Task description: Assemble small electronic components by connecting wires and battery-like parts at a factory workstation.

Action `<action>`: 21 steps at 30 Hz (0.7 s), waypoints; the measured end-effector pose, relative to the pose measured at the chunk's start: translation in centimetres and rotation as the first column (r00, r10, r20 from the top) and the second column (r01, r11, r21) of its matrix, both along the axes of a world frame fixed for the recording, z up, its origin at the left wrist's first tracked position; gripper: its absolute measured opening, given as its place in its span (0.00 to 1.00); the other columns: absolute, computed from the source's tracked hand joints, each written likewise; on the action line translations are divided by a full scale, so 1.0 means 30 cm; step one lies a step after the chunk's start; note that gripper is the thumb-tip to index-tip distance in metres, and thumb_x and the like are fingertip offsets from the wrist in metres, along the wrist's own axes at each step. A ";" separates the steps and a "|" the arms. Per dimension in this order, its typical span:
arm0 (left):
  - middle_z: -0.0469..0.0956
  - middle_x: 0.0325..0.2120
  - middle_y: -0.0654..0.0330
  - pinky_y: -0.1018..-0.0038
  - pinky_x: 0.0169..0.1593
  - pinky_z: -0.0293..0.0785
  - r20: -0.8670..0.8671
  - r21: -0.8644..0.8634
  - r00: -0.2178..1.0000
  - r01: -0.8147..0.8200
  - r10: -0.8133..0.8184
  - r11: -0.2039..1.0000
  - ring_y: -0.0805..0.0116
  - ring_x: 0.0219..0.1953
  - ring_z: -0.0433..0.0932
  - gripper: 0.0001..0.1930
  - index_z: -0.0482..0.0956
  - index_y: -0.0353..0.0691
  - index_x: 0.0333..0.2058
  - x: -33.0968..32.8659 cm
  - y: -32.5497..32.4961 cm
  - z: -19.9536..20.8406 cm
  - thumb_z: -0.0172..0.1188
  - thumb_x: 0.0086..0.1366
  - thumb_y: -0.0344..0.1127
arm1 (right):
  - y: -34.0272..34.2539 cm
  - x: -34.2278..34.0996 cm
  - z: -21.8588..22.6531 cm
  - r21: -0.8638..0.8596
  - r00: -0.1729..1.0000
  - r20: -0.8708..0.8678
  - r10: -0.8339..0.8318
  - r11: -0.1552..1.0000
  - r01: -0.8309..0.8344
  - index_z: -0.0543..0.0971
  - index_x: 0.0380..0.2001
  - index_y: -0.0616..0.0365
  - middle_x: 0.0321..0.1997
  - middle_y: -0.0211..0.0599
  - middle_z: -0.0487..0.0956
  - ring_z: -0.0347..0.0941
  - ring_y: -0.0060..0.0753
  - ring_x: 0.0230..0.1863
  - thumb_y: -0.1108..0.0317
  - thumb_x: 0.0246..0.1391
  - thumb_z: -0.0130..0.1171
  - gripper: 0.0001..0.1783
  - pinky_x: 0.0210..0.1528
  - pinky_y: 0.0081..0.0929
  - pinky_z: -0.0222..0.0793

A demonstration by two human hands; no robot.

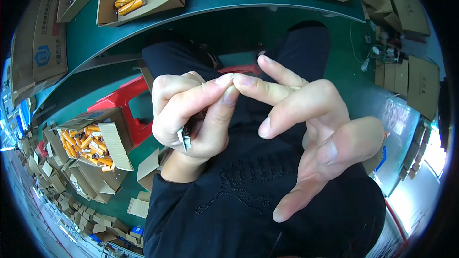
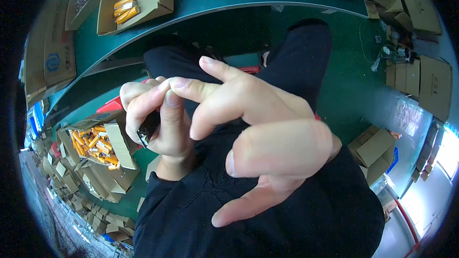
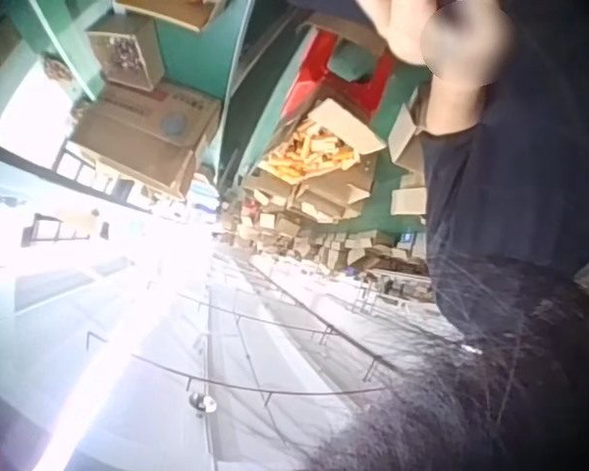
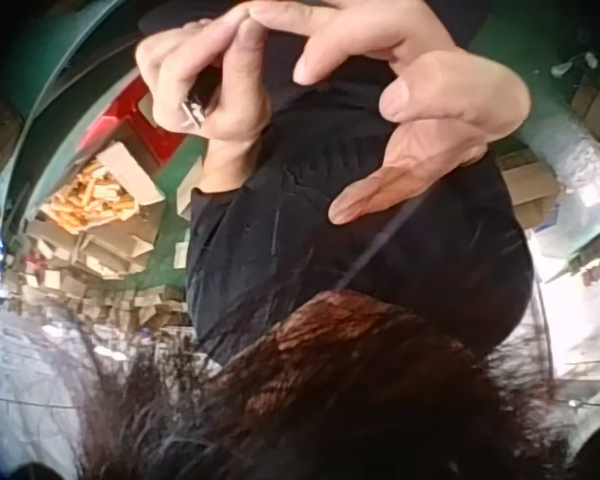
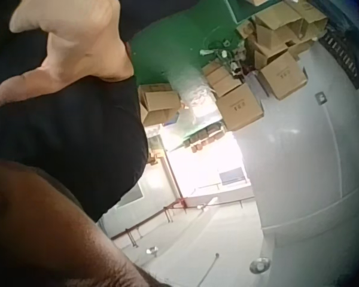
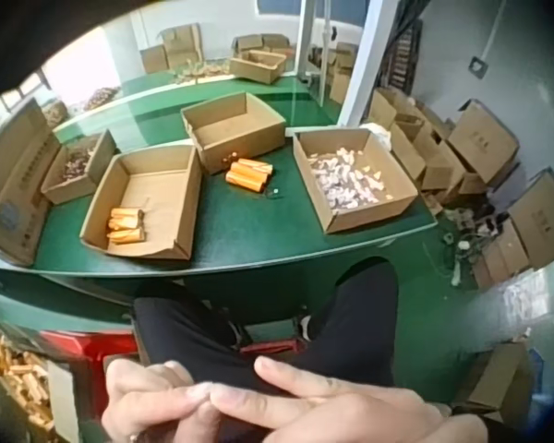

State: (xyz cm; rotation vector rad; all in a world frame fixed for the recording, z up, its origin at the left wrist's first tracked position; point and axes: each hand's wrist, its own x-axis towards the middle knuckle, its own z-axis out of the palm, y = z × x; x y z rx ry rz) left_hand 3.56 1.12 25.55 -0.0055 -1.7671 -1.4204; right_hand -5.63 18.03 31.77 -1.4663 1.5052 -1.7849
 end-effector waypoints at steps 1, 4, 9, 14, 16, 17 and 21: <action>0.70 0.34 0.62 0.81 0.27 0.65 0.002 0.003 1.000 0.000 0.000 1.000 0.77 0.23 0.67 0.13 0.86 0.35 0.42 0.001 0.000 -0.003 0.71 0.56 0.20 | -0.001 0.001 -0.001 0.003 1.000 0.002 0.000 1.000 0.000 0.61 0.59 0.35 0.51 0.47 0.75 0.71 0.74 0.63 0.52 0.45 0.81 0.45 0.74 0.72 0.48; 0.70 0.34 0.62 0.81 0.28 0.66 0.029 0.004 0.999 -0.023 0.023 1.000 0.77 0.24 0.68 0.14 0.86 0.36 0.42 0.002 -0.001 -0.013 0.72 0.56 0.20 | -0.005 0.007 -0.002 0.006 1.000 -0.009 -0.007 1.000 0.007 0.61 0.59 0.36 0.49 0.45 0.75 0.71 0.76 0.62 0.54 0.44 0.82 0.46 0.74 0.72 0.48; 0.71 0.34 0.63 0.82 0.30 0.67 0.014 0.062 1.000 -0.013 0.012 0.998 0.77 0.26 0.69 0.14 0.87 0.37 0.42 0.012 0.006 -0.024 0.72 0.56 0.21 | -0.007 0.000 0.003 -0.013 0.999 0.023 0.037 0.999 -0.036 0.61 0.60 0.38 0.46 0.43 0.75 0.70 0.77 0.63 0.57 0.43 0.83 0.47 0.74 0.73 0.46; 0.72 0.33 0.63 0.82 0.30 0.67 0.022 0.028 0.999 -0.051 0.050 0.998 0.77 0.26 0.68 0.14 0.87 0.38 0.42 0.018 0.003 -0.016 0.73 0.55 0.21 | -0.014 -0.009 -0.008 -0.035 0.997 0.021 0.077 0.996 -0.077 0.61 0.60 0.39 0.44 0.41 0.76 0.70 0.78 0.63 0.61 0.41 0.83 0.47 0.74 0.74 0.43; 0.72 0.32 0.64 0.82 0.29 0.66 0.026 0.012 0.997 -0.066 0.066 0.998 0.77 0.26 0.68 0.14 0.88 0.38 0.41 0.019 -0.002 -0.011 0.73 0.55 0.21 | -0.016 -0.011 -0.015 -0.039 0.996 0.016 0.087 0.996 -0.086 0.61 0.60 0.39 0.43 0.41 0.76 0.70 0.79 0.63 0.62 0.41 0.83 0.48 0.75 0.74 0.43; 0.72 0.32 0.64 0.83 0.29 0.66 0.040 -0.027 0.997 -0.071 0.072 0.997 0.77 0.26 0.67 0.14 0.88 0.38 0.41 0.021 -0.008 -0.008 0.74 0.54 0.21 | -0.016 -0.012 -0.019 -0.038 0.996 0.008 0.086 0.996 -0.085 0.62 0.59 0.40 0.42 0.40 0.76 0.70 0.79 0.63 0.63 0.41 0.83 0.47 0.75 0.74 0.42; 0.72 0.30 0.64 0.83 0.28 0.65 0.083 -0.144 0.992 -0.080 0.093 0.986 0.77 0.25 0.66 0.14 0.88 0.39 0.40 0.025 -0.022 0.000 0.74 0.53 0.22 | -0.014 -0.015 -0.028 -0.037 0.997 -0.014 0.082 0.996 -0.082 0.62 0.57 0.42 0.41 0.39 0.76 0.70 0.79 0.62 0.66 0.39 0.82 0.46 0.75 0.73 0.41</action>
